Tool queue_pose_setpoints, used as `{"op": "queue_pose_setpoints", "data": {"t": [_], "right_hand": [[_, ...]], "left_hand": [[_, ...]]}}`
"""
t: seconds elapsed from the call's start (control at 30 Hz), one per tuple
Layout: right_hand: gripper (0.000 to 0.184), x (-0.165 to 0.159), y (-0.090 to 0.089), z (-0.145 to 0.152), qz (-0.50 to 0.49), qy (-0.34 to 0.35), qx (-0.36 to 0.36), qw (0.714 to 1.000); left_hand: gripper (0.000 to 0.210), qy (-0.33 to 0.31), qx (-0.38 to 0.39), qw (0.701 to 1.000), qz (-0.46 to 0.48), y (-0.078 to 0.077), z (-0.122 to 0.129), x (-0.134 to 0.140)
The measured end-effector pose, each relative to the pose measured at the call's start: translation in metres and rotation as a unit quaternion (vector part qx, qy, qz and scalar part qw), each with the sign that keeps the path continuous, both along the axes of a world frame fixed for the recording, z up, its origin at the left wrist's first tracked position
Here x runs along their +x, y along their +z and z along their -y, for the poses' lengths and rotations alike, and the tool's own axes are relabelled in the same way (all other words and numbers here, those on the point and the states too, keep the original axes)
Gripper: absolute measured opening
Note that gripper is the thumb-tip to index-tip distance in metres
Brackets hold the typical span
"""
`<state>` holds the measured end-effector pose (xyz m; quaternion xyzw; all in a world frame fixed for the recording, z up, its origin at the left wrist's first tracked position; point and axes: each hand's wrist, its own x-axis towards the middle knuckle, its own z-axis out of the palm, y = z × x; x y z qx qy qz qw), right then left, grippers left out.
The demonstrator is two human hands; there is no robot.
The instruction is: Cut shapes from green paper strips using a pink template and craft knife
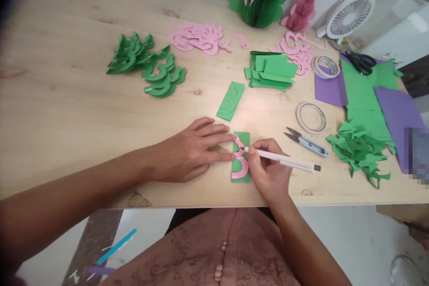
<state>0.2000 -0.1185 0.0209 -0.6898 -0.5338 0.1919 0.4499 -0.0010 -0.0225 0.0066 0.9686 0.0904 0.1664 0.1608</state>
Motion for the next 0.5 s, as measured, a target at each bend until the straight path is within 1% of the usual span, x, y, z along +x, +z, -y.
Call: {"op": "queue_pose_setpoints", "data": {"t": [0.13,0.23,0.33,0.43,0.5], "right_hand": [[0.008,0.004,-0.001,-0.001,-0.042,0.003,0.007,0.999],[0.008,0.008,0.001,0.002,-0.036,0.030,-0.012,0.999],[0.013,0.009,0.007,0.011,0.011,0.069,-0.018,0.997],[0.015,0.007,0.015,0.023,0.094,0.090,-0.007,0.991],[0.017,0.006,0.018,0.029,0.132,0.110,-0.001,0.985]], "left_hand": [[0.041,-0.001,-0.002,1.000,-0.001,0.001,0.000,0.000],[0.043,-0.002,-0.002,1.000,-0.003,0.002,0.000,0.000],[0.043,-0.004,-0.002,1.000,-0.003,0.002,0.000,0.000],[0.043,-0.007,-0.002,1.000,-0.004,0.001,0.000,0.000],[0.044,-0.009,-0.004,1.000,-0.005,0.001,0.000,0.000]]}}
